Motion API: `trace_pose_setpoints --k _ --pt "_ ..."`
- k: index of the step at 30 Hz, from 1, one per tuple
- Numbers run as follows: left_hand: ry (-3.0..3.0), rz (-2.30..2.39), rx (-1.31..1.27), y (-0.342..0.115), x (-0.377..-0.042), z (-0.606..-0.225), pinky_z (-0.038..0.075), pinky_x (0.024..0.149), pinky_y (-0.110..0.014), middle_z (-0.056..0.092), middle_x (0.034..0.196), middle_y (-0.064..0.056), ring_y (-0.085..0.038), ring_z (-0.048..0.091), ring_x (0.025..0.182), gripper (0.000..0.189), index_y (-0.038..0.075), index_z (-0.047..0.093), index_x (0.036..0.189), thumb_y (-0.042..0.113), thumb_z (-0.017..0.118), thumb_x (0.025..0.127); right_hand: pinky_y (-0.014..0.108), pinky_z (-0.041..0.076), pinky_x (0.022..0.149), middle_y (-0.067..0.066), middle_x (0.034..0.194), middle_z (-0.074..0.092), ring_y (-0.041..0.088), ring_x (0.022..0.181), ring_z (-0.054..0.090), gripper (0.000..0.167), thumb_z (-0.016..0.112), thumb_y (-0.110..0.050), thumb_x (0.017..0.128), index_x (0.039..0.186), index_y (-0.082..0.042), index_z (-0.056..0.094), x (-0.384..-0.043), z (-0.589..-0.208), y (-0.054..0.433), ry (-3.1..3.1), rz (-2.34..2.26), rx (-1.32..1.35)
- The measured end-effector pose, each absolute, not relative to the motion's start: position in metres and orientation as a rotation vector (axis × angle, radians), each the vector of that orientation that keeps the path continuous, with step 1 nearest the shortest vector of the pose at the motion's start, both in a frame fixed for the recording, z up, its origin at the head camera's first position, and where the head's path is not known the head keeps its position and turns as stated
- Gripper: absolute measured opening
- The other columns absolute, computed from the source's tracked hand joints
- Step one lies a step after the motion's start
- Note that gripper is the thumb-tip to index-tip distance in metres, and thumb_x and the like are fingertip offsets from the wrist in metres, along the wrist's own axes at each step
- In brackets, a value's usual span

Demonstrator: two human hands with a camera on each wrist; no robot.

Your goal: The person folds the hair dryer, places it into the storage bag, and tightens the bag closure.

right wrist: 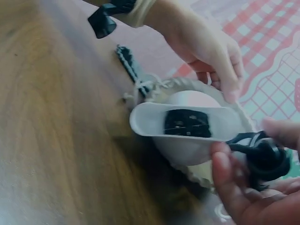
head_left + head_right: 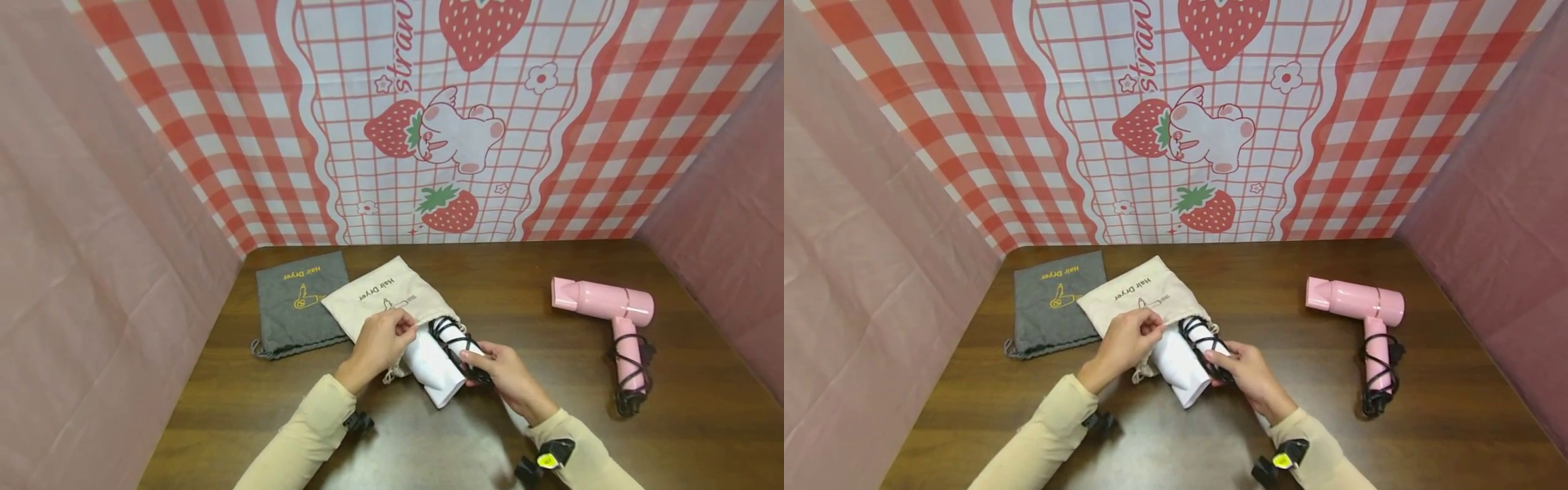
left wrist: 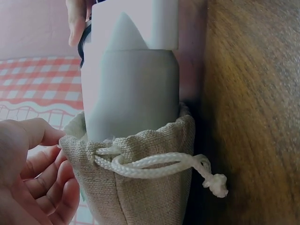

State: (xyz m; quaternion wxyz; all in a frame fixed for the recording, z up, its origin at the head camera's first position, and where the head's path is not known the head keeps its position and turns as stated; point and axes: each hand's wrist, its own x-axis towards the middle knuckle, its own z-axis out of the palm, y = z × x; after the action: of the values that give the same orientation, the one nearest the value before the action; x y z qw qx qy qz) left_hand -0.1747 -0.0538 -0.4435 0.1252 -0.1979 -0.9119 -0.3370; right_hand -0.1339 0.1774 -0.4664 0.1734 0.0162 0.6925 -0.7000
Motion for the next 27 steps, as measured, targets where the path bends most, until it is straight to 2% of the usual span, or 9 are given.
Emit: trace_pose_setpoints --k 5,10,15,20,27 --pt "-2.665 -1.043 -0.562 -0.051 -0.176 -0.442 0.050 0.066 -0.018 0.071 0.077 0.000 -0.010 0.063 0.068 0.004 0.010 0.072 0.086 0.014 0.071 0.084 0.029 0.057 0.062 -0.002 0.071 0.065 0.010 0.065 0.062 0.019 0.060 -0.009 0.094 0.102 0.008 0.059 -0.132 -0.466 0.169 1.957 -2.099 0.163" --pt "-2.655 -1.093 -0.563 -0.047 -0.177 -0.440 0.049 0.065 -0.017 0.071 0.077 0.000 -0.009 0.063 0.067 0.005 0.011 0.072 0.084 0.016 0.070 0.085 0.026 0.057 0.060 -0.003 0.070 0.064 0.009 0.063 0.061 0.015 0.060 -0.010 0.094 0.098 0.004 0.061 -0.134 -0.462 0.162 1.940 -2.166 0.226" --pt "-2.651 -1.107 -0.548 -0.046 -0.179 -0.436 0.047 0.064 -0.016 0.070 0.076 0.000 -0.008 0.061 0.067 0.006 0.010 0.072 0.085 0.016 0.070 0.086 0.026 0.056 0.060 -0.002 0.072 0.064 0.009 0.064 0.061 0.020 0.061 -0.013 0.094 0.101 0.007 0.061 -0.140 -0.459 0.154 1.919 -2.193 0.251" --pt "-2.638 -1.154 -0.578 -0.046 -0.179 -0.432 0.047 0.063 -0.016 0.070 0.075 -0.001 -0.008 0.061 0.066 0.005 0.010 0.072 0.084 0.014 0.070 0.085 0.025 0.055 0.060 -0.002 0.072 0.064 0.008 0.064 0.061 0.019 0.061 -0.013 0.095 0.099 0.006 0.060 -0.147 -0.459 0.148 1.895 -2.222 0.253" --pt "-2.646 -1.202 -0.590 -0.044 -0.178 -0.430 0.047 0.063 -0.016 0.071 0.076 -0.002 -0.007 0.060 0.066 0.005 0.009 0.072 0.085 0.014 0.070 0.086 0.023 0.055 0.060 -0.005 0.074 0.065 0.006 0.065 0.061 0.031 0.059 -0.008 0.095 0.116 0.014 0.055 -0.155 -0.465 0.139 1.910 -2.229 0.212"
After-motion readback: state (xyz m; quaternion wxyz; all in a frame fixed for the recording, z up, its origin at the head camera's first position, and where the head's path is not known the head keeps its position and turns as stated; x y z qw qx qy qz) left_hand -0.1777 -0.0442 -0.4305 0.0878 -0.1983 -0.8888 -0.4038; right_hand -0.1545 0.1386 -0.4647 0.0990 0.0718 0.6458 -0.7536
